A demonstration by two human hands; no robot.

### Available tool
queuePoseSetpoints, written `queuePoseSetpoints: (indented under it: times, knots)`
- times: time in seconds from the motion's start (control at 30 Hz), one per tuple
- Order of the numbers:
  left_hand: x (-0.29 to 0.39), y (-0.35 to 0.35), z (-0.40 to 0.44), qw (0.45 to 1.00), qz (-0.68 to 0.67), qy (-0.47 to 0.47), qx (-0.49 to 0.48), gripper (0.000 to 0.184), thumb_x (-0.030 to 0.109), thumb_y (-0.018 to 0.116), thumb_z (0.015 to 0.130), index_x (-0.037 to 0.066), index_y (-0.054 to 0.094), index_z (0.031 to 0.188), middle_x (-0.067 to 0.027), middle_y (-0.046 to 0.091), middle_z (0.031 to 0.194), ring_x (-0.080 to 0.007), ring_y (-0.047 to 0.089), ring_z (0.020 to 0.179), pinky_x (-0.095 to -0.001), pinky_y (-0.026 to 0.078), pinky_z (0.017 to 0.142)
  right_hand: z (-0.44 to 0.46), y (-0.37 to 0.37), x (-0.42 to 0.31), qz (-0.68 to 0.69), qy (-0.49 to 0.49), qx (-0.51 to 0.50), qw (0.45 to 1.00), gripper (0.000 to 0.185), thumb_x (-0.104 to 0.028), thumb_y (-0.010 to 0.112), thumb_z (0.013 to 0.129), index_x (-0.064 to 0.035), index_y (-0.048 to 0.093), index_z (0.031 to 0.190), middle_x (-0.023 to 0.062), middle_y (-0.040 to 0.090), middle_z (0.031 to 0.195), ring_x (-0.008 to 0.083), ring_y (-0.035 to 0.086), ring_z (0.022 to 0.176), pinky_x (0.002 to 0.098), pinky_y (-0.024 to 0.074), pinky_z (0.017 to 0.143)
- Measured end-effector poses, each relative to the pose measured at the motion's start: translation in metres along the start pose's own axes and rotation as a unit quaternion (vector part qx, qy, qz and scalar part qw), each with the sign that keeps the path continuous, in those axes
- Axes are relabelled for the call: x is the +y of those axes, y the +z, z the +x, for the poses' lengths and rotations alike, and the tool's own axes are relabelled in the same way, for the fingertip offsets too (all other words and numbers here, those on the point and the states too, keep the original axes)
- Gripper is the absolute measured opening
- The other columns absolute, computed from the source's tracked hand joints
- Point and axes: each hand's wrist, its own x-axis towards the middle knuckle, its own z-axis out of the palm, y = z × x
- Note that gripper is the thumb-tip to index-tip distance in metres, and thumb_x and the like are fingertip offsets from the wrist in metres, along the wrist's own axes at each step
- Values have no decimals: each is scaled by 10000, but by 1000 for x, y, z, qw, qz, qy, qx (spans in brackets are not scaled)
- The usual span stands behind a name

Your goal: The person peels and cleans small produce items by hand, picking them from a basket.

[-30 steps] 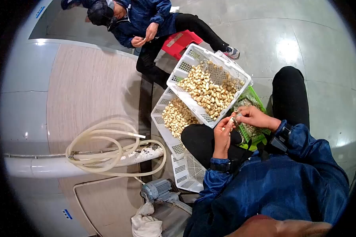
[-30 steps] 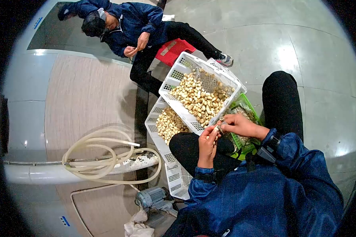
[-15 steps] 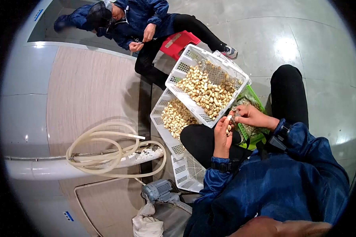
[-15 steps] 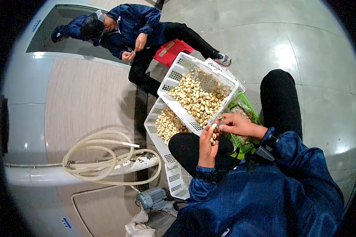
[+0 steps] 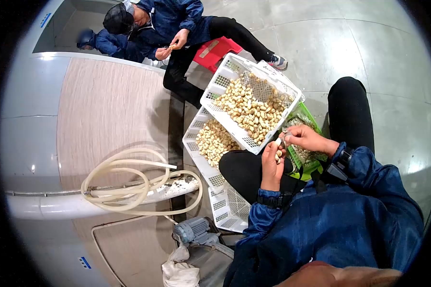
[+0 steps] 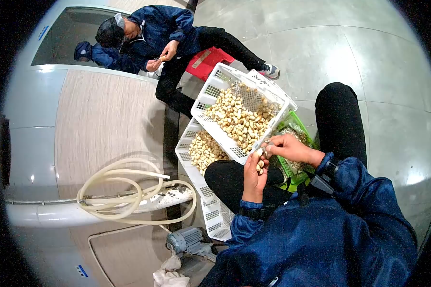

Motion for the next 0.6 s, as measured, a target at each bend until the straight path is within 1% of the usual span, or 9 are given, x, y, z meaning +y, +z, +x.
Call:
queuePoseSetpoints:
  times: [0.03, 0.07, 0.17, 0.2, 0.3, 0.43, 0.47, 0.57, 0.6]
  knots:
    - [2, 9, -2, 999, 22, 16, 22, 178, 167, 601, 962, 18, 572, 1055, -38, 622, 910, -117, 593, 789, -252, 512, 725, -1, 1, 1, -39, -52, -2, 998, 246, -205, 600, 942, 6, 660, 831, 95, 644, 821, 196, 623, 823, 331, 488, 767]
    - [-2, 1, 1, 999, 25, 17, 19, 202, 185, 596, 967, 11, 572, 1068, -28, 605, 881, -115, 579, 761, -256, 509, 708, 0, 2, 1, -116, -118, 9, 986, 243, -203, 601, 941, 4, 661, 828, 92, 644, 847, 202, 624, 785, 317, 484, 710]
    - [-3, -15, 4, 996, -68, -60, -11, 212, 202, 590, 972, 15, 574, 1071, -32, 611, 906, -114, 580, 776, -258, 506, 716, 0, -2, 6, -59, 4, 8, 998, 248, -210, 616, 929, 12, 660, 830, 116, 646, 897, 202, 625, 797, 328, 480, 710]
    - [-5, -16, 3, 995, -79, -58, 11, 232, 214, 583, 976, 18, 576, 1100, -29, 610, 908, -111, 574, 777, -250, 502, 707, 0, -3, -1, -2, 74, 1, 997, 235, -203, 627, 918, 15, 663, 838, 136, 643, 901, 216, 626, 785, 340, 478, 691]
    - [-6, -16, 4, 998, -52, -38, 9, 241, 222, 581, 978, 22, 578, 1111, -26, 605, 911, -107, 569, 771, -237, 498, 697, 1, 0, 3, -79, -83, -2, 993, 229, -195, 629, 914, 17, 658, 832, 125, 639, 848, 229, 618, 737, 345, 474, 665]
    - [-4, -18, 5, 997, -47, -61, -14, 266, 236, 574, 983, 34, 548, 1154, -22, 591, 924, -103, 565, 799, -230, 494, 683, 1, -1, 4, -121, -65, 12, 990, 258, -210, 625, 919, 25, 636, 812, 123, 637, 813, 197, 603, 687, 336, 459, 617]
    - [-6, -24, 4, 997, -40, -67, 0, 272, 222, 561, 989, 58, 524, 1203, -32, 585, 944, -109, 564, 820, -233, 496, 679, 0, -1, 7, -93, 10, 24, 995, 268, -218, 619, 928, 21, 641, 809, 95, 640, 745, 129, 570, 657, 314, 447, 593]
    - [-4, -20, 5, 998, -48, -38, -2, 265, 201, 549, 992, 56, 532, 1214, -52, 599, 956, -143, 583, 821, -245, 507, 669, 1, 1, 13, -10, 47, 39, 998, 283, -226, 613, 937, 18, 646, 797, 51, 622, 668, 78, 524, 630, 292, 433, 575]
    - [-3, -19, 5, 997, -57, -44, 5, 247, 180, 544, 991, 72, 533, 1213, -51, 598, 947, -145, 592, 808, -243, 512, 657, 2, 2, 14, -9, 50, 46, 998, 285, -227, 612, 938, 13, 653, 792, 24, 616, 643, 62, 522, 624, 283, 433, 573]
